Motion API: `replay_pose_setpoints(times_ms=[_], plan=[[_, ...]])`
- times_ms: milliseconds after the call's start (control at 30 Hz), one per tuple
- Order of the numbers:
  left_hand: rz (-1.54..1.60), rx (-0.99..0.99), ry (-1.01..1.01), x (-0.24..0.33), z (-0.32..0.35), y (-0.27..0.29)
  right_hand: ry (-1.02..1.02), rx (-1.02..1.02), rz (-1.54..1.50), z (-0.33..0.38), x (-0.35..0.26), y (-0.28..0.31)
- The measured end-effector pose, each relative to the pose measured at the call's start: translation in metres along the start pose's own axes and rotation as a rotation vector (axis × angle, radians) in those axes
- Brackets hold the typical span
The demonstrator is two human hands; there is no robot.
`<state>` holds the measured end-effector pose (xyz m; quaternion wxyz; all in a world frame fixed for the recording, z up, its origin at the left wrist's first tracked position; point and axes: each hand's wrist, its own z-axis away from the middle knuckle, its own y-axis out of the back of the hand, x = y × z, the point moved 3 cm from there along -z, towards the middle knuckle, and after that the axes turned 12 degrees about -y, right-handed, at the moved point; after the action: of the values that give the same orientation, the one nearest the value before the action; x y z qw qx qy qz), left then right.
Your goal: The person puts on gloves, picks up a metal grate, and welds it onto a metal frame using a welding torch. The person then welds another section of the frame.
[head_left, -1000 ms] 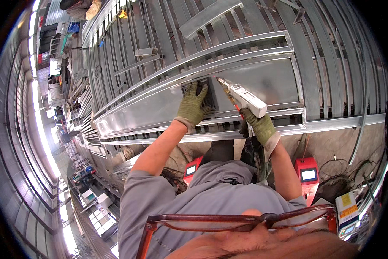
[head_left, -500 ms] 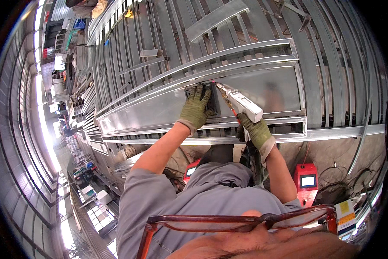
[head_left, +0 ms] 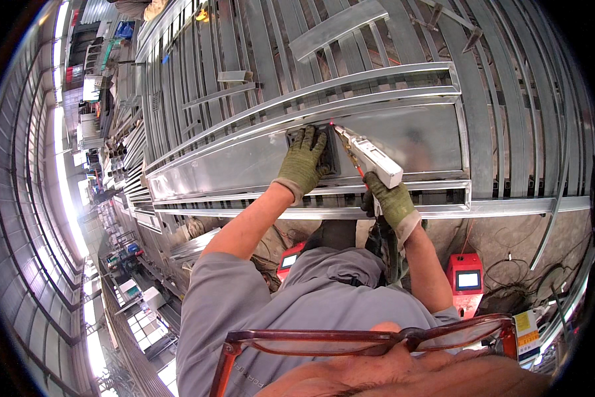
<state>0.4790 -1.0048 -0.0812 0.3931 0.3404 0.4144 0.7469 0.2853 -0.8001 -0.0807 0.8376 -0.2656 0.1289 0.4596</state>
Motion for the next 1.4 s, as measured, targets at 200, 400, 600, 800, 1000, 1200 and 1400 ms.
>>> replay_pose_setpoints(times_ms=[200,400,600,800,1000,1200,1400], plan=[[-0.006,-0.004,-0.002,-0.001,-0.001,-0.002,0.064,0.069,0.075,0.004,-0.009,-0.005],[-0.004,0.019,-0.032,-0.006,0.000,-0.009,0.056,0.030,0.036,0.002,-0.006,-0.006],[-0.070,-0.035,-0.021,-0.008,-0.004,-0.012,0.037,0.010,0.022,0.003,-0.007,-0.006],[-0.088,-0.025,-0.003,-0.008,-0.004,-0.016,0.021,-0.009,0.039,-0.001,-0.003,-0.004],[-0.058,-0.014,-0.010,-0.009,-0.002,-0.016,0.009,0.025,0.074,0.007,-0.008,-0.004],[-0.050,-0.005,-0.027,-0.013,-0.002,-0.022,0.026,-0.004,-0.026,0.010,-0.008,-0.009],[-0.004,0.040,-0.044,-0.011,-0.003,-0.017,-0.007,-0.018,-0.024,0.007,-0.004,-0.006]])
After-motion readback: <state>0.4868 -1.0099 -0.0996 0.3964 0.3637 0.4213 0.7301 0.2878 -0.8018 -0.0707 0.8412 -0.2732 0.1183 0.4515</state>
